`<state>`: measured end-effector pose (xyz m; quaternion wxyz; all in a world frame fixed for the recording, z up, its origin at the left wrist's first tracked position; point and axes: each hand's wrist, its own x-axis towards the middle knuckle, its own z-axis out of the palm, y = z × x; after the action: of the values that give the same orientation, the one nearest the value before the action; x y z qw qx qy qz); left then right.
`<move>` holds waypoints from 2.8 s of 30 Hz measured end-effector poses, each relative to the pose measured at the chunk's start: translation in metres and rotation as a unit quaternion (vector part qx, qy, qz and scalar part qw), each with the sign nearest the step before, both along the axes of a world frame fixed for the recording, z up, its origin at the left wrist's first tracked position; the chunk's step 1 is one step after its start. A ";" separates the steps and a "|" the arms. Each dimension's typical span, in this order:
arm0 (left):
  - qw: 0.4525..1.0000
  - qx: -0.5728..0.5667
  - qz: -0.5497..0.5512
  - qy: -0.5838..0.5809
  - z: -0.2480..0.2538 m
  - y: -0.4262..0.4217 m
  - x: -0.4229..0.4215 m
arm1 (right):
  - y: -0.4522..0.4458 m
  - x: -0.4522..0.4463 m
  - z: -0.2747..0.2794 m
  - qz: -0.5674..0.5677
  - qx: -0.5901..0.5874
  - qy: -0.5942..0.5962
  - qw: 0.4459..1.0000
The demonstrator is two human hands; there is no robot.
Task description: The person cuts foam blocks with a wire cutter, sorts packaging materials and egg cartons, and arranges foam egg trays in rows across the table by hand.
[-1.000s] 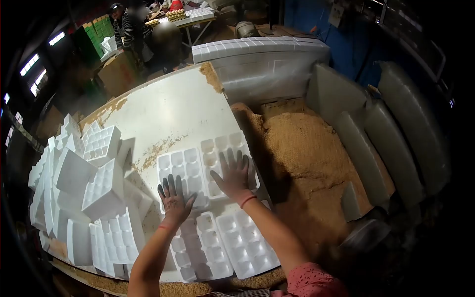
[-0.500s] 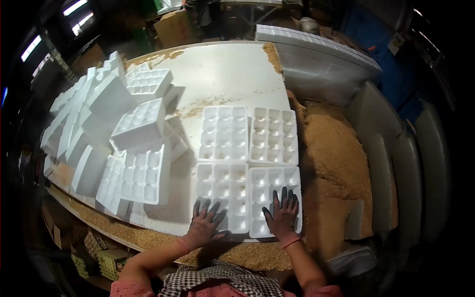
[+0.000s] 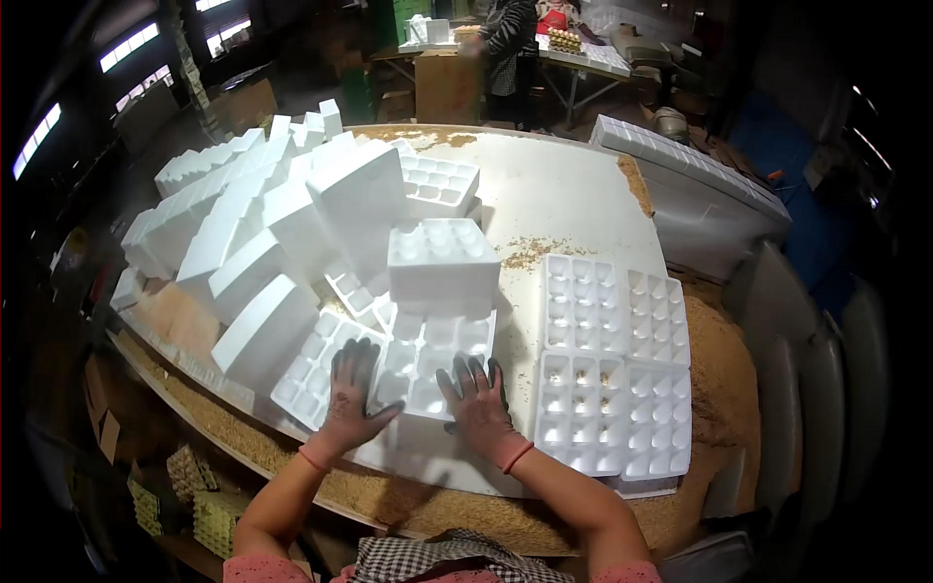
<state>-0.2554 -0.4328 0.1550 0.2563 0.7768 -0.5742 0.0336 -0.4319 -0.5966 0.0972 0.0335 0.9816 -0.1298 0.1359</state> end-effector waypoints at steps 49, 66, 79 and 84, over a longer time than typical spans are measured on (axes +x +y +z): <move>0.978 0.132 -0.055 -0.154 -0.069 -0.610 -0.106 | -0.569 -0.151 -0.008 -0.280 0.170 0.259 0.909; 0.975 0.190 -0.008 -0.111 -0.119 -0.568 -0.084 | -0.533 -0.113 -0.057 -0.444 0.144 0.080 0.881; 0.992 0.014 0.119 -0.048 -0.040 -0.209 -0.049 | -0.232 -0.035 0.046 0.141 0.163 -0.116 0.969; 0.944 0.175 0.277 -0.046 -0.070 -0.120 0.091 | -0.094 0.036 -0.004 0.044 0.129 0.054 0.989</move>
<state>-0.1646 -0.5524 0.0850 0.0701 0.9354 -0.3447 0.0374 -0.3964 -0.6905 0.0935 -0.0926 0.9884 -0.1005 0.0666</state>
